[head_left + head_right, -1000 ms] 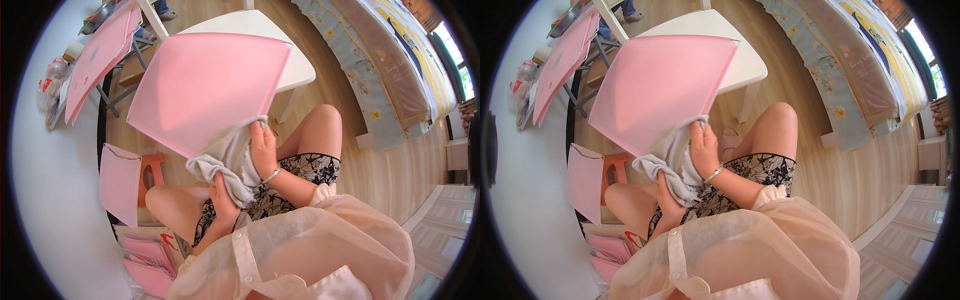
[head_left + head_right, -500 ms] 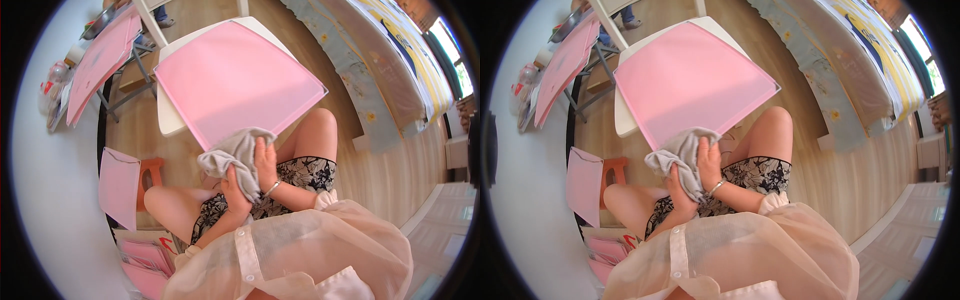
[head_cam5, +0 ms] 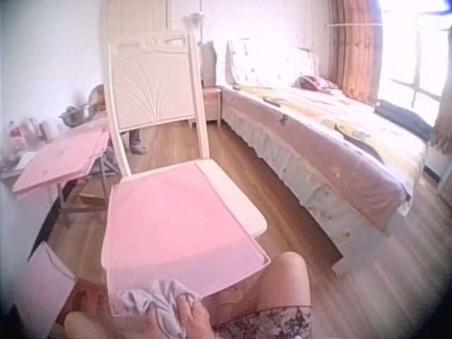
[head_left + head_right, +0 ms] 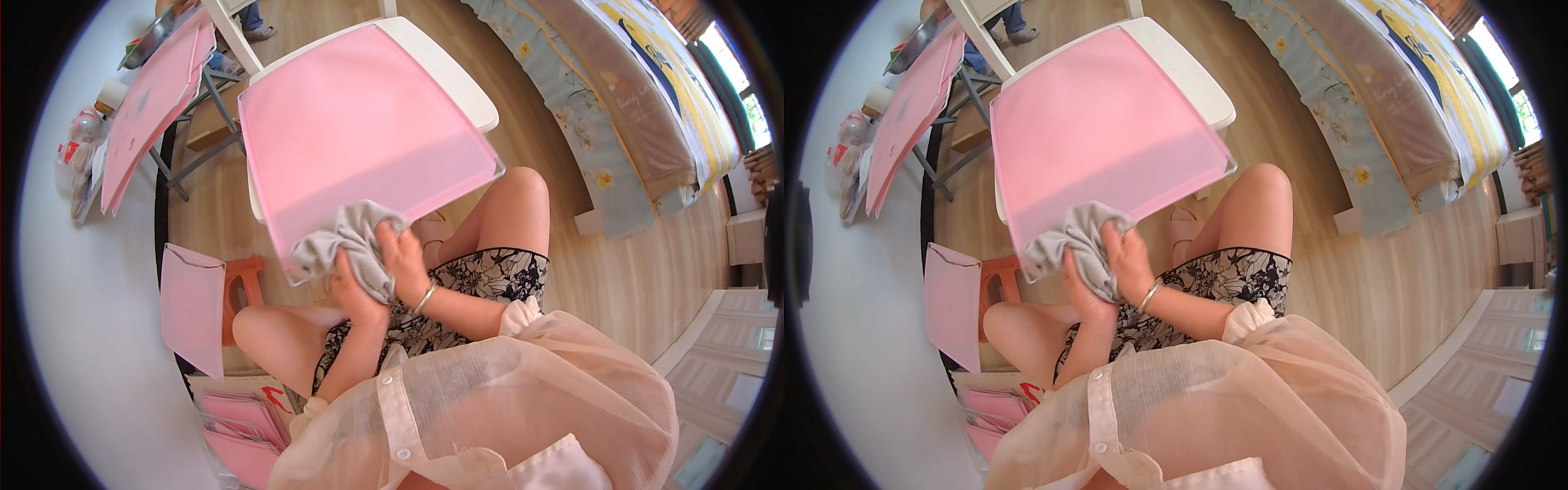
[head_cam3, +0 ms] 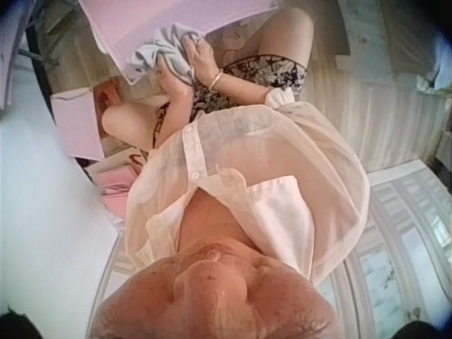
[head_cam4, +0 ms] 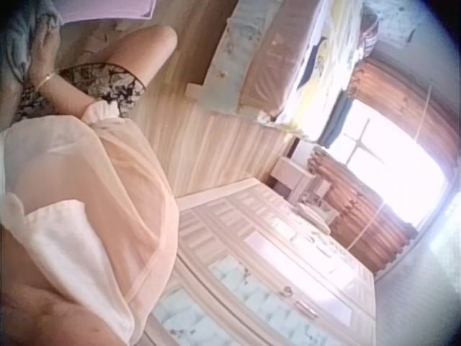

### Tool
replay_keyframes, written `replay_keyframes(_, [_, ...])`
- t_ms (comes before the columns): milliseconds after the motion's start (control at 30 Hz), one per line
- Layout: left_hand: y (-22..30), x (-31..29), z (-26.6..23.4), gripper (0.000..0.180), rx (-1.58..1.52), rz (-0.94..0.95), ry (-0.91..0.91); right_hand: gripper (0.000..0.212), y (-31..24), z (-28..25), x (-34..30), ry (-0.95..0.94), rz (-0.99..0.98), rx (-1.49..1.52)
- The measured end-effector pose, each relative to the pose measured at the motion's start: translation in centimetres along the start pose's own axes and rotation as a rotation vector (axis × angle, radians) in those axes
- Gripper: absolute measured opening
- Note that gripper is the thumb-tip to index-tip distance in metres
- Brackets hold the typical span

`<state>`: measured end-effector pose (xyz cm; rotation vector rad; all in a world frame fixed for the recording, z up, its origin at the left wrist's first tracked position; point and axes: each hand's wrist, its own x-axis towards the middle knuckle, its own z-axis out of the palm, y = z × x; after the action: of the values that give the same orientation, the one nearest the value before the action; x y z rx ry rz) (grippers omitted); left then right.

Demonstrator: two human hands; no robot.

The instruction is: Wiping and cleaning pink plastic separator sheets with a cloth.

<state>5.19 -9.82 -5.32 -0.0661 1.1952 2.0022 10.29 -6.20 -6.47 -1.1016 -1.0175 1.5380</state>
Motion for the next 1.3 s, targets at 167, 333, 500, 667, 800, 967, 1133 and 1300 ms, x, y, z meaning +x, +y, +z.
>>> replay_keyframes(167, [0.7,0.2,2.1,0.021,0.126,0.03,-0.116,0.023,-1.7,-2.0,1.0,0.083,0.066,0.164])
replay_keyframes(333, [1.2,0.7,1.1,0.018,0.146,0.005,-0.092,0.022,-1.7,-4.2,3.1,0.222,-0.184,0.015])
replay_keyframes(500, [-0.8,0.8,3.1,0.023,0.097,-0.11,-0.221,0.025,0.4,-1.7,1.5,0.108,-0.256,-0.199])
replay_keyframes(667, [-0.8,2.4,2.4,0.019,0.061,-0.086,-0.189,0.023,-1.1,-4.2,2.8,0.237,-0.204,0.022])
replay_keyframes(800, [-0.7,1.7,1.6,0.018,0.151,-0.091,-0.2,0.024,-1.4,-5.3,3.1,0.284,-0.138,0.032])
replay_keyframes(967, [-1.8,1.5,3.5,0.02,0.148,-0.111,-0.227,0.027,-1.0,-3.0,1.5,0.094,-0.025,0.036])
replay_keyframes(1133, [-0.5,2.1,1.6,0.015,0.206,-0.099,-0.32,0.025,-2.3,-6.1,3.4,0.181,-0.022,0.139])
replay_keyframes(1300, [-0.7,1.8,0.9,0.015,0.238,-0.149,-0.323,0.034,-2.4,-6.1,4.9,0.159,-0.208,-0.483])
